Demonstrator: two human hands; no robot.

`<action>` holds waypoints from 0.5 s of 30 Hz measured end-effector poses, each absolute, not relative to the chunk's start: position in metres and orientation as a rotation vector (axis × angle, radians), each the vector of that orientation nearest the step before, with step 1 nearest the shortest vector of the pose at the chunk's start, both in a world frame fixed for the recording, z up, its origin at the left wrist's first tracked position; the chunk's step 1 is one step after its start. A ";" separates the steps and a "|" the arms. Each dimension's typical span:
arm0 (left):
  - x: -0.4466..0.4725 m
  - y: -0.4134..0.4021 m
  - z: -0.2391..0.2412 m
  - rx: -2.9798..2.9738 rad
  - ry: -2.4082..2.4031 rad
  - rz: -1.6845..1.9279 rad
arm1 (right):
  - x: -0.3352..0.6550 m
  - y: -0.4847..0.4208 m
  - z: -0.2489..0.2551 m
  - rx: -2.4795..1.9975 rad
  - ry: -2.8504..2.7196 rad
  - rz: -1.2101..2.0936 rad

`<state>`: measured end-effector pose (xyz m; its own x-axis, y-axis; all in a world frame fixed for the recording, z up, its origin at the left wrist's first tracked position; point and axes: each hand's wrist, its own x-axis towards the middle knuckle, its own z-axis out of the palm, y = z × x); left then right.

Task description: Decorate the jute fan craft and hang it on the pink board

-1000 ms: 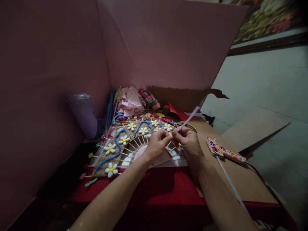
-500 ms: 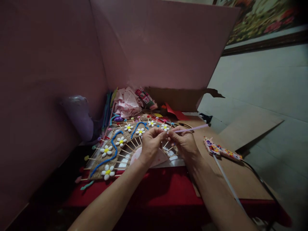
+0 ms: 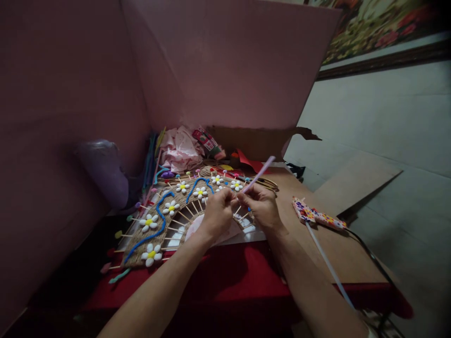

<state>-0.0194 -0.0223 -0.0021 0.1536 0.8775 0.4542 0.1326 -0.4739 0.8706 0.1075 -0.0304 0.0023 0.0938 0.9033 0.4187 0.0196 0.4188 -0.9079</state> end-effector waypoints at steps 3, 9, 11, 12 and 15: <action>-0.020 -0.020 -0.006 1.953 1.102 1.326 | 0.110 -0.028 -0.002 -0.972 -1.378 0.741; -0.010 -0.017 -0.008 1.528 0.905 1.356 | 0.114 -0.026 0.001 -0.937 -1.143 0.921; -0.007 -0.018 -0.006 1.436 0.866 1.338 | 0.115 -0.026 0.002 -0.892 -1.094 0.978; -0.006 -0.019 -0.005 1.413 0.864 1.333 | 0.115 -0.025 0.001 -0.870 -1.085 0.994; -0.005 -0.022 -0.001 1.392 0.850 1.335 | 0.115 -0.024 0.000 -0.828 -1.072 0.984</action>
